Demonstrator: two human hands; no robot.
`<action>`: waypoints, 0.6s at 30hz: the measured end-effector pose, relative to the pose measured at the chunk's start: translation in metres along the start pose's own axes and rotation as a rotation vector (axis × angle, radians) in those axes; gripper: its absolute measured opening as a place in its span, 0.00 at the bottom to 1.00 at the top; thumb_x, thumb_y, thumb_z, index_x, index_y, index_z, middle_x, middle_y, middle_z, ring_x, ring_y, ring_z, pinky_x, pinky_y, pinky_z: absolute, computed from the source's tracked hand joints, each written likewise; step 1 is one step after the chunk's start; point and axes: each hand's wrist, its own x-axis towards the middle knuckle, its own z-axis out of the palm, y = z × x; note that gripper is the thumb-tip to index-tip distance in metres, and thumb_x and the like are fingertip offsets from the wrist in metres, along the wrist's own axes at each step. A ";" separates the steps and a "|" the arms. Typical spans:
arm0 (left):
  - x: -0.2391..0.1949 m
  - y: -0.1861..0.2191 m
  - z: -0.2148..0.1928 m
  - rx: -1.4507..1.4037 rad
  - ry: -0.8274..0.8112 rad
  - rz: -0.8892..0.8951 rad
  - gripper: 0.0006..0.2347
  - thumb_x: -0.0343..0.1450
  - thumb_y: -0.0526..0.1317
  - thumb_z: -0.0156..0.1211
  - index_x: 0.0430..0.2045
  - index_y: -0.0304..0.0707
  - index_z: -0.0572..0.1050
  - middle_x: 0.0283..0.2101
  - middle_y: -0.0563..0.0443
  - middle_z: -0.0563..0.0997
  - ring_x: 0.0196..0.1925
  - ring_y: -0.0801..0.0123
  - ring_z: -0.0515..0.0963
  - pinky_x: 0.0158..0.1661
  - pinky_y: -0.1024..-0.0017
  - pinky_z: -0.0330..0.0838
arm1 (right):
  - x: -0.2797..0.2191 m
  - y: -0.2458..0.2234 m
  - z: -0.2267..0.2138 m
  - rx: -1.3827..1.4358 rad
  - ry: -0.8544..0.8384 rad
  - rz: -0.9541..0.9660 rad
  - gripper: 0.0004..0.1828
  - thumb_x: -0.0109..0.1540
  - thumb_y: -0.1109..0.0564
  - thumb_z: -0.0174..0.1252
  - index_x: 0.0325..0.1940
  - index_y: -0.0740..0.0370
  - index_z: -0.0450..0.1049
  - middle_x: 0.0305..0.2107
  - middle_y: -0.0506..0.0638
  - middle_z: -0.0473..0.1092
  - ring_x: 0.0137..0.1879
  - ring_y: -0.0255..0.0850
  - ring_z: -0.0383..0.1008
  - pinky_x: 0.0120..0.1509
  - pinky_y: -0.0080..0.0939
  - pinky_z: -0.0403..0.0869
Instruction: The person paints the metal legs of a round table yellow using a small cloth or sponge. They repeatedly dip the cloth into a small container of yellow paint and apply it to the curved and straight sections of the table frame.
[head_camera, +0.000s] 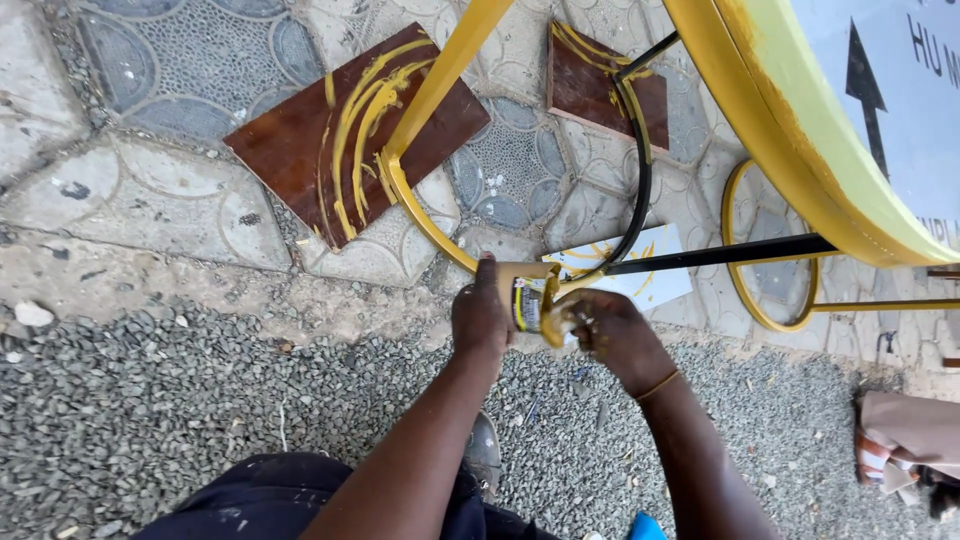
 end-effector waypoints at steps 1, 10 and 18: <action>-0.006 0.008 -0.001 -0.011 0.000 -0.002 0.31 0.71 0.67 0.47 0.36 0.29 0.74 0.21 0.44 0.75 0.16 0.69 0.73 0.18 0.76 0.64 | -0.009 -0.008 -0.001 -0.011 -0.001 -0.001 0.14 0.65 0.63 0.48 0.49 0.70 0.78 0.25 0.53 0.67 0.25 0.33 0.66 0.21 0.25 0.62; 0.001 0.045 -0.011 -0.180 0.007 0.008 0.27 0.70 0.63 0.47 0.29 0.30 0.76 0.18 0.42 0.74 0.12 0.68 0.70 0.14 0.75 0.62 | 0.012 -0.046 -0.051 -0.057 -0.191 -0.109 0.23 0.64 0.65 0.44 0.62 0.64 0.74 0.10 0.49 0.61 0.18 0.35 0.66 0.32 0.31 0.72; 0.046 0.029 -0.003 -0.170 0.024 0.053 0.28 0.71 0.64 0.48 0.33 0.33 0.77 0.20 0.42 0.76 0.14 0.65 0.78 0.12 0.76 0.71 | 0.164 -0.034 -0.072 -1.161 -0.108 -0.038 0.21 0.69 0.51 0.50 0.64 0.62 0.72 0.33 0.63 0.78 0.39 0.48 0.78 0.41 0.47 0.71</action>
